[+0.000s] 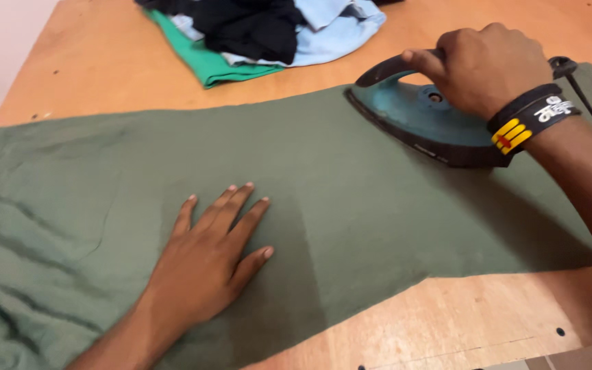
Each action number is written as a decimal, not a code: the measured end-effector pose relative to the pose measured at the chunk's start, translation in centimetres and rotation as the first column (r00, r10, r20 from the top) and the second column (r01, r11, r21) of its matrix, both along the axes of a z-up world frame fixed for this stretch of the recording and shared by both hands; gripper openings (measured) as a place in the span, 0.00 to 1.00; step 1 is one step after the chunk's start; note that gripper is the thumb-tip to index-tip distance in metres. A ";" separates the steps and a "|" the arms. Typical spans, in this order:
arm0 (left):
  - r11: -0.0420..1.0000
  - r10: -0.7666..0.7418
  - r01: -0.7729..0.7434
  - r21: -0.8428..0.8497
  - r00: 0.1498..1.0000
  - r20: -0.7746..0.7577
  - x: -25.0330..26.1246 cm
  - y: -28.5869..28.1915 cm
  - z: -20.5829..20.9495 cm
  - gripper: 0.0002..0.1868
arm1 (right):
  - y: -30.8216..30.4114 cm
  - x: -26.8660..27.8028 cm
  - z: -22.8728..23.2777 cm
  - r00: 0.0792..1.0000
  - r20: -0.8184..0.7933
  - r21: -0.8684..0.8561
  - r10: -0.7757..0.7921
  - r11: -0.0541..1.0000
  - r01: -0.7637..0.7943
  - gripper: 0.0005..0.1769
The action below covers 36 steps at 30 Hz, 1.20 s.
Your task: The person irons a green pair of trousers laid flat on a wooden table. They use a blue electric iron, moving it back and forth across the fabric while holding the garment steady with their left hand. A pile of other folded clothes is visible in the background.
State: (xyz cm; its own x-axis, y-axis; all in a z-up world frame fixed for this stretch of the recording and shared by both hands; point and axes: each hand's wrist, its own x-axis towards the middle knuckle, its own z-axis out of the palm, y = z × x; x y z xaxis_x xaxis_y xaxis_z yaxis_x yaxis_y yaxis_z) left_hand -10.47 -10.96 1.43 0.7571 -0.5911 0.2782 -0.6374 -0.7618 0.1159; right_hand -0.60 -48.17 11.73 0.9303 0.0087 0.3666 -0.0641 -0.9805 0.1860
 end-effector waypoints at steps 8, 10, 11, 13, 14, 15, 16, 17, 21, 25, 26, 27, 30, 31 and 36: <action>0.999 0.036 -0.035 0.021 0.998 -0.052 -0.1 0.1 -0.1 0.33 | 0.2 -1.0 0.5 0.986 -0.126 -0.008 0.108 0.994 -0.110 0.39; 0.999 0.041 -0.039 0.035 0.997 -0.066 -0.1 0.1 -0.2 0.33 | 0.8 -3.0 0.7 0.978 -0.173 0.054 0.118 0.992 -0.110 0.36; 0.998 0.044 -0.041 0.045 0.997 -0.070 -0.1 0.1 -0.2 0.34 | 1.2 -4.2 0.9 0.973 -0.195 0.086 0.120 0.991 -0.105 0.35; 0.998 0.042 -0.039 0.048 0.997 -0.060 0.0 0.1 -0.2 0.35 | 1.9 -6.8 1.2 0.962 -0.250 0.094 0.113 0.991 -0.092 0.34; 0.999 0.037 -0.035 0.041 0.998 -0.047 0.0 0.1 -0.2 0.35 | 2.1 -8.2 1.4 0.955 -0.278 0.099 0.108 0.992 -0.083 0.33; 0.999 0.032 -0.031 0.035 0.999 -0.035 -0.1 0.1 -0.2 0.35 | 2.4 -9.6 1.5 0.947 -0.300 0.075 0.115 0.992 -0.097 0.32; 0.999 0.034 -0.033 0.040 0.999 -0.036 -0.1 0.1 -0.2 0.34 | 2.6 -11.0 1.6 0.939 -0.321 0.050 0.122 0.992 -0.112 0.31; 0.998 0.038 -0.036 0.043 0.999 -0.037 -0.1 0.1 -0.2 0.34 | 2.9 -12.0 1.8 0.930 -0.343 0.023 0.129 0.991 -0.129 0.30; 0.998 0.041 -0.041 0.037 0.999 -0.011 -0.2 -0.1 -0.4 0.36 | 4.7 -13.5 1.9 0.913 -0.409 0.000 -0.005 1.000 0.005 0.29; 0.999 0.034 -0.034 0.037 0.999 -0.007 -0.1 -0.1 -0.5 0.35 | 6.0 -11.9 1.6 0.947 -0.312 -0.092 0.081 0.989 -0.115 0.31; 0.999 0.030 -0.030 0.031 1.000 -0.007 -0.1 -0.1 -0.5 0.35 | 6.4 -11.1 1.4 0.952 -0.281 -0.123 0.119 0.980 -0.159 0.31; 0.999 0.028 -0.028 0.027 1.000 -0.007 -0.1 -0.1 -0.5 0.34 | 6.8 -10.2 1.2 0.956 -0.249 -0.087 0.155 0.980 -0.182 0.32; 1.000 0.016 -0.016 0.016 1.000 -0.013 -0.1 0.1 -0.6 0.34 | 8.4 -6.7 0.7 0.959 -0.168 -0.001 0.230 0.972 -0.233 0.34; 1.000 0.016 -0.016 0.009 1.000 -0.010 -0.1 0.1 -0.7 0.34 | 9.0 -5.4 0.5 0.959 -0.157 0.015 0.234 0.972 -0.235 0.35; 0.999 0.025 -0.026 -0.023 0.999 -0.031 -0.4 0.2 -0.8 0.33 | 11.7 0.4 0.2 0.953 -0.025 0.018 0.302 0.953 -0.302 0.37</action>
